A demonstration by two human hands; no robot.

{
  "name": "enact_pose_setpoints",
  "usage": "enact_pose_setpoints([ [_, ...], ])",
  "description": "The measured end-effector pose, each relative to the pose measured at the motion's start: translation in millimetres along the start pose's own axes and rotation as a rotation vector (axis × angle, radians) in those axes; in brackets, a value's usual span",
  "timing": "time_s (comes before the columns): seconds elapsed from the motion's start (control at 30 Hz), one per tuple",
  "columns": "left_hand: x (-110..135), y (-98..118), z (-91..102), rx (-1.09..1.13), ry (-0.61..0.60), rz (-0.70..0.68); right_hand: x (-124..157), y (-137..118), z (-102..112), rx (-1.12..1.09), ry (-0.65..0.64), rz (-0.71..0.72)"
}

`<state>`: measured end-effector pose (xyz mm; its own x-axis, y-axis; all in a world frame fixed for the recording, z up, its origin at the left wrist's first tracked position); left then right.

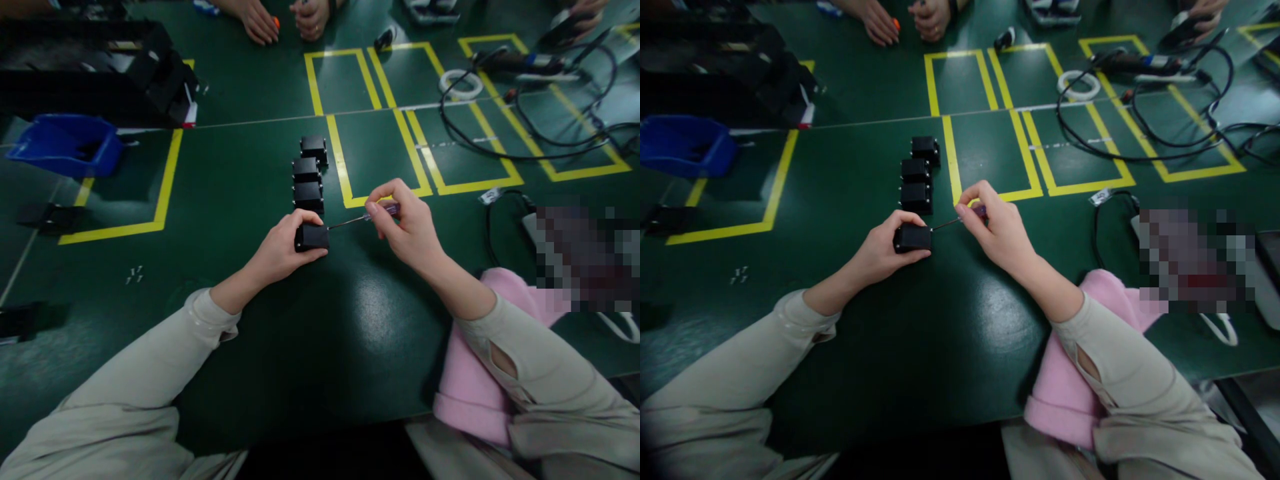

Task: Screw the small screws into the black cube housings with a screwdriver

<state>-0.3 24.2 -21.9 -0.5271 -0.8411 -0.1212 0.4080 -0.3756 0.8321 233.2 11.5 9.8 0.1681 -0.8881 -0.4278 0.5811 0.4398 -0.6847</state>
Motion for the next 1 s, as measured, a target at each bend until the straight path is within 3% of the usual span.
enact_pose_setpoints([
  [1.0, -0.1, 0.2, -1.2, 0.012, 0.005, -0.001, 0.8, 0.1, -0.3, 0.024, 0.038, 0.026],
])
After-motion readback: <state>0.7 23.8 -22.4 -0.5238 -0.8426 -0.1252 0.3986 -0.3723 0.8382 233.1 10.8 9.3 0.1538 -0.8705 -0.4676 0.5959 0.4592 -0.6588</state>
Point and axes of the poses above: each hand's wrist, its own x-axis away from the middle knuckle, its own z-axis out of the back of the hand, y = z × x, the point moved 3 cm from there along -x, towards the middle knuckle, and after that the axes turned 12 degrees about x, right-handed, at the moved point
